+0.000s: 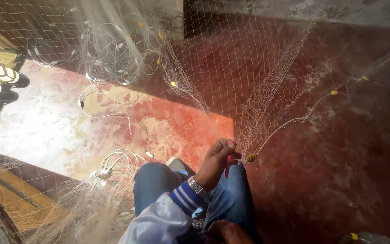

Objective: The person sits on the floor repairing a fishing net, pulling sections of netting across their lap, cutting the mesh with small pink scissors, and reattaching floats and the weighted line to the net.

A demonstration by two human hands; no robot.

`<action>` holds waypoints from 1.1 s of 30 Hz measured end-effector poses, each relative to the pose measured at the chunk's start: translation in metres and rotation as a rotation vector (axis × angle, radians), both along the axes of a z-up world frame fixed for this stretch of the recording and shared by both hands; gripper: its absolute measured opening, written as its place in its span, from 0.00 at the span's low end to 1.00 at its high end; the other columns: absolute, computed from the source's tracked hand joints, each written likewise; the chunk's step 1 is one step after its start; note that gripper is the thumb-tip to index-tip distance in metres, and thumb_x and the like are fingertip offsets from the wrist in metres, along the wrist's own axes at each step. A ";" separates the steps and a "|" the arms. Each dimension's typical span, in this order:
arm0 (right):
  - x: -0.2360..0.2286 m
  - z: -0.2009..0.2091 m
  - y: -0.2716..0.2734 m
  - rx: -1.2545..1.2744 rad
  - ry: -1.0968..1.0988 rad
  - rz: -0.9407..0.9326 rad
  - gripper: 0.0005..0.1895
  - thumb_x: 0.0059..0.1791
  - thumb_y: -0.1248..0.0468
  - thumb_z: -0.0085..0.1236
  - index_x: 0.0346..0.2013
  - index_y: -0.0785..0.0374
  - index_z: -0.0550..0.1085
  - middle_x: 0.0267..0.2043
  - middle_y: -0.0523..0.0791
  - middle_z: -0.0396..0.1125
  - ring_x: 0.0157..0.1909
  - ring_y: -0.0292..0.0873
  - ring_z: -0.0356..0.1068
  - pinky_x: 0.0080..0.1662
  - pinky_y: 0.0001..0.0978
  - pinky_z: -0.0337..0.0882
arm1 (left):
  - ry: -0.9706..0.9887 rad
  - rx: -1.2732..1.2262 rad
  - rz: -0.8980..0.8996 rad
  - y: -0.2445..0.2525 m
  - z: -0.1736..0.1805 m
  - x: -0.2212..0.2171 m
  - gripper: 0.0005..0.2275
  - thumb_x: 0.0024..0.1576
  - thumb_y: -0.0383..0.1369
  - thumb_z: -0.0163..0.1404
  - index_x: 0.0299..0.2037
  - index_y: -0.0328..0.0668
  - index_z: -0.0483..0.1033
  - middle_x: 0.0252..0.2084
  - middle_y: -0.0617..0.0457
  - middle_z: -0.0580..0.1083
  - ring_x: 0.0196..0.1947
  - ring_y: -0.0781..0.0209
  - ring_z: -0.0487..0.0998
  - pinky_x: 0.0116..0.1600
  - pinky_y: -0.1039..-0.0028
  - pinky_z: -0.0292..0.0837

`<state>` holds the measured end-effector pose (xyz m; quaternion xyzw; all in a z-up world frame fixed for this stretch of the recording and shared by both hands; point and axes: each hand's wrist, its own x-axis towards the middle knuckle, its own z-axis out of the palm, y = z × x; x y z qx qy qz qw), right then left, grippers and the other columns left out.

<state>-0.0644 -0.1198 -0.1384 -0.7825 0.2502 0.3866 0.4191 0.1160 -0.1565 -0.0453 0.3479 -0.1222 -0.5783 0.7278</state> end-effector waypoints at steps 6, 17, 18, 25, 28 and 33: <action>-0.001 0.032 -0.018 0.268 -0.603 -0.260 0.07 0.43 0.61 0.58 0.26 0.59 0.70 0.28 0.39 0.65 0.32 0.32 0.65 0.39 0.21 0.65 | 0.032 0.056 -0.044 -0.034 -0.002 -0.001 0.03 0.55 0.28 0.44 0.37 0.43 0.68 0.30 0.54 0.68 0.31 0.66 0.70 0.38 0.78 0.65; -0.032 0.039 -0.080 -0.115 -1.287 -1.315 0.12 0.47 0.62 0.45 0.39 0.69 0.67 0.27 0.48 0.61 0.29 0.39 0.57 0.33 0.27 0.59 | 0.099 0.068 -0.032 -0.049 0.003 -0.034 0.02 0.56 0.29 0.45 0.35 0.42 0.67 0.28 0.57 0.66 0.28 0.72 0.66 0.35 0.84 0.63; -0.023 0.055 -0.081 -0.116 -1.279 -1.309 0.12 0.47 0.62 0.45 0.39 0.69 0.67 0.27 0.48 0.61 0.29 0.39 0.57 0.33 0.27 0.59 | 0.108 0.068 -0.027 -0.048 0.004 -0.039 0.02 0.56 0.29 0.45 0.35 0.42 0.67 0.28 0.57 0.66 0.28 0.72 0.66 0.35 0.84 0.63; -0.017 0.073 -0.098 -0.599 -1.102 -1.129 0.19 0.45 0.76 0.41 0.50 0.76 0.58 0.48 0.56 0.60 0.45 0.45 0.63 0.48 0.30 0.63 | 0.091 0.033 -0.159 -0.052 0.007 -0.080 0.03 0.57 0.27 0.42 0.39 0.42 0.65 0.30 0.59 0.66 0.28 0.75 0.64 0.35 0.87 0.62; -0.023 0.070 -0.101 -0.662 -1.064 -1.161 0.18 0.45 0.75 0.45 0.49 0.76 0.60 0.44 0.55 0.62 0.41 0.43 0.64 0.45 0.28 0.64 | 0.038 0.014 -0.231 -0.053 0.003 -0.082 0.04 0.56 0.26 0.41 0.40 0.41 0.65 0.31 0.59 0.66 0.29 0.75 0.64 0.35 0.88 0.61; -0.014 0.086 -0.088 -0.818 -0.959 -1.074 0.15 0.45 0.73 0.49 0.45 0.73 0.64 0.39 0.52 0.64 0.35 0.42 0.64 0.39 0.28 0.65 | -0.020 0.046 -0.223 -0.042 -0.011 -0.083 0.03 0.55 0.29 0.46 0.36 0.40 0.68 0.24 0.60 0.65 0.22 0.76 0.62 0.28 0.89 0.59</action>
